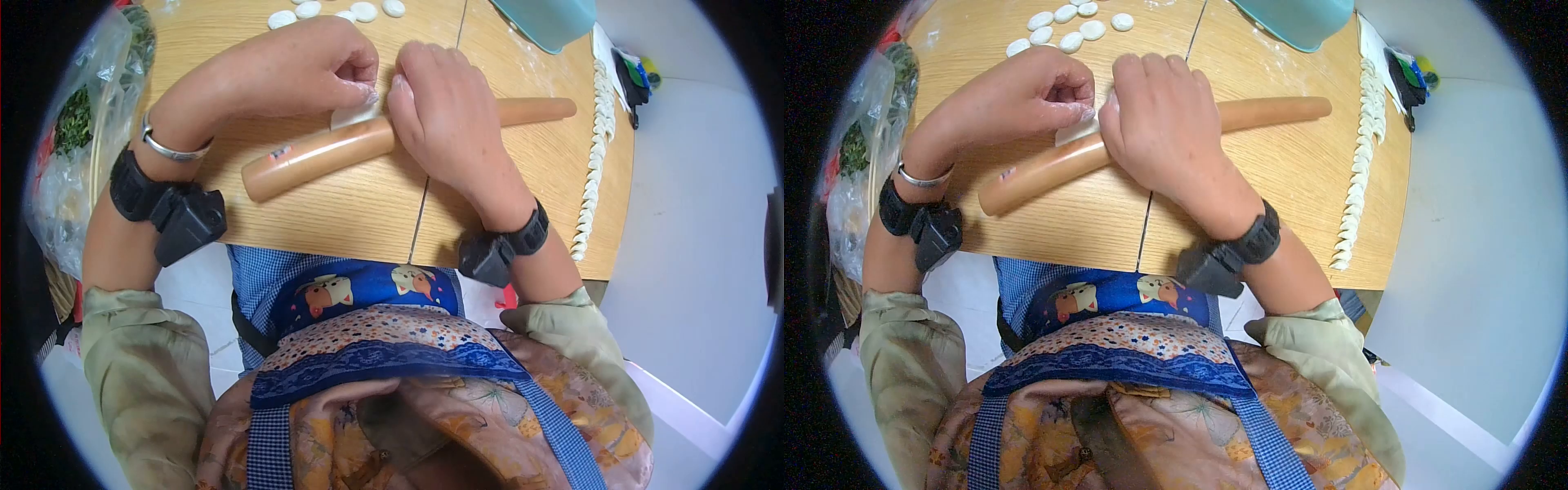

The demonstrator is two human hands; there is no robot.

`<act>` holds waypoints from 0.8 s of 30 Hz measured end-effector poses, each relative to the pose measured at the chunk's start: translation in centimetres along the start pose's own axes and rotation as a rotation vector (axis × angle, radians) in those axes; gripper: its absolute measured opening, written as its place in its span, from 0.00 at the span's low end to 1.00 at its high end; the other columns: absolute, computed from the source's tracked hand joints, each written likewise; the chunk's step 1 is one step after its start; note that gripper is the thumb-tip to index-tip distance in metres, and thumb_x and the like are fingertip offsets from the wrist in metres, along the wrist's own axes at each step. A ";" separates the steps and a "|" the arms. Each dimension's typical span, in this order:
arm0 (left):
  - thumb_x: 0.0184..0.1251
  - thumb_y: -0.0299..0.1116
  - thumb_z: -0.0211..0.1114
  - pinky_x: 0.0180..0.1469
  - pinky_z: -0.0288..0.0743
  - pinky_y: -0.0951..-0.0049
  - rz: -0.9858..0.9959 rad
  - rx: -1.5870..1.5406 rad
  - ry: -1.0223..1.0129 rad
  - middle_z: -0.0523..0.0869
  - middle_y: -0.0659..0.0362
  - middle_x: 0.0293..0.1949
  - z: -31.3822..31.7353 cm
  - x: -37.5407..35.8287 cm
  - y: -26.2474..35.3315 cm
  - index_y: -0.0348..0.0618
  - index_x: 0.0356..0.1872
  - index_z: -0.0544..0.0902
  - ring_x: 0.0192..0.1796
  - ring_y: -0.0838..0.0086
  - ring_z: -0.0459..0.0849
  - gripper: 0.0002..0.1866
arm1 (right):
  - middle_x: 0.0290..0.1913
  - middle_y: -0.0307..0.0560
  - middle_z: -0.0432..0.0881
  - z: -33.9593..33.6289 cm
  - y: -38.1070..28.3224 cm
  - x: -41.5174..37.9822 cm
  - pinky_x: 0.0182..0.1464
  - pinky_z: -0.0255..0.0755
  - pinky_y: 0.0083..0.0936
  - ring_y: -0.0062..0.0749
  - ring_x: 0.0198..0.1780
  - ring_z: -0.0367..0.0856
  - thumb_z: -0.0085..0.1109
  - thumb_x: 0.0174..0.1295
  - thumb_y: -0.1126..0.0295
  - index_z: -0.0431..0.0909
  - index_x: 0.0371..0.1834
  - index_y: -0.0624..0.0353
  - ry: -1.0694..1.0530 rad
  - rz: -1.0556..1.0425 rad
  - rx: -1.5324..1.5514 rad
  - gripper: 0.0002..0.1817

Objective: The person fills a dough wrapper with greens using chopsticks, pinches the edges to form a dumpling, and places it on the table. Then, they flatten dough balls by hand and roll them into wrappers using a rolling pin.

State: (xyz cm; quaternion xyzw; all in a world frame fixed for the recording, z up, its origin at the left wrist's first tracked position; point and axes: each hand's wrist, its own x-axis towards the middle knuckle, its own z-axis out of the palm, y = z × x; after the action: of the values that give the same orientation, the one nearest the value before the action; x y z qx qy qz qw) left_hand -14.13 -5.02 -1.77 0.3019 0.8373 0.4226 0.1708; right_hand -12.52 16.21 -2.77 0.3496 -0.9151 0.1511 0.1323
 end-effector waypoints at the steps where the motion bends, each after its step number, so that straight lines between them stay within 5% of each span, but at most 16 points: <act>1: 0.64 0.30 0.65 0.31 0.69 0.71 -0.009 -0.006 0.004 0.79 0.58 0.23 0.0 0.0 0.0 0.32 0.33 0.81 0.28 0.78 0.73 0.09 | 0.32 0.53 0.78 0.3 0.3 0.6 0.40 0.69 0.48 0.51 0.37 0.77 0.58 0.59 0.67 0.74 0.34 0.60 0.023 -0.015 -0.004 0.08; 9: 0.63 0.29 0.66 0.34 0.71 0.69 0.137 -0.020 0.037 0.82 0.52 0.28 0.4 0.1 -0.4 0.30 0.34 0.82 0.30 0.72 0.77 0.09 | 0.30 0.52 0.78 0.2 0.1 0.9 0.38 0.68 0.49 0.53 0.35 0.77 0.59 0.61 0.64 0.73 0.32 0.59 0.038 0.011 0.016 0.10; 24: 0.56 0.23 0.62 0.29 0.63 0.70 0.072 -0.046 0.012 0.72 0.63 0.21 0.7 -0.2 0.6 0.38 0.27 0.73 0.26 0.76 0.67 0.05 | 0.35 0.49 0.70 -3.0 -2.2 -5.5 0.45 0.59 0.42 0.45 0.40 0.68 0.61 0.61 0.59 0.72 0.38 0.57 -0.038 0.042 0.077 0.14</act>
State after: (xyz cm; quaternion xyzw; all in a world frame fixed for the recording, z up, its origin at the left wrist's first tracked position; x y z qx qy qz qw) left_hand -13.34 -4.46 -1.69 0.3254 0.8168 0.4495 0.1576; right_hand -6.62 19.05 -1.56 0.3382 -0.9180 0.1823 0.0981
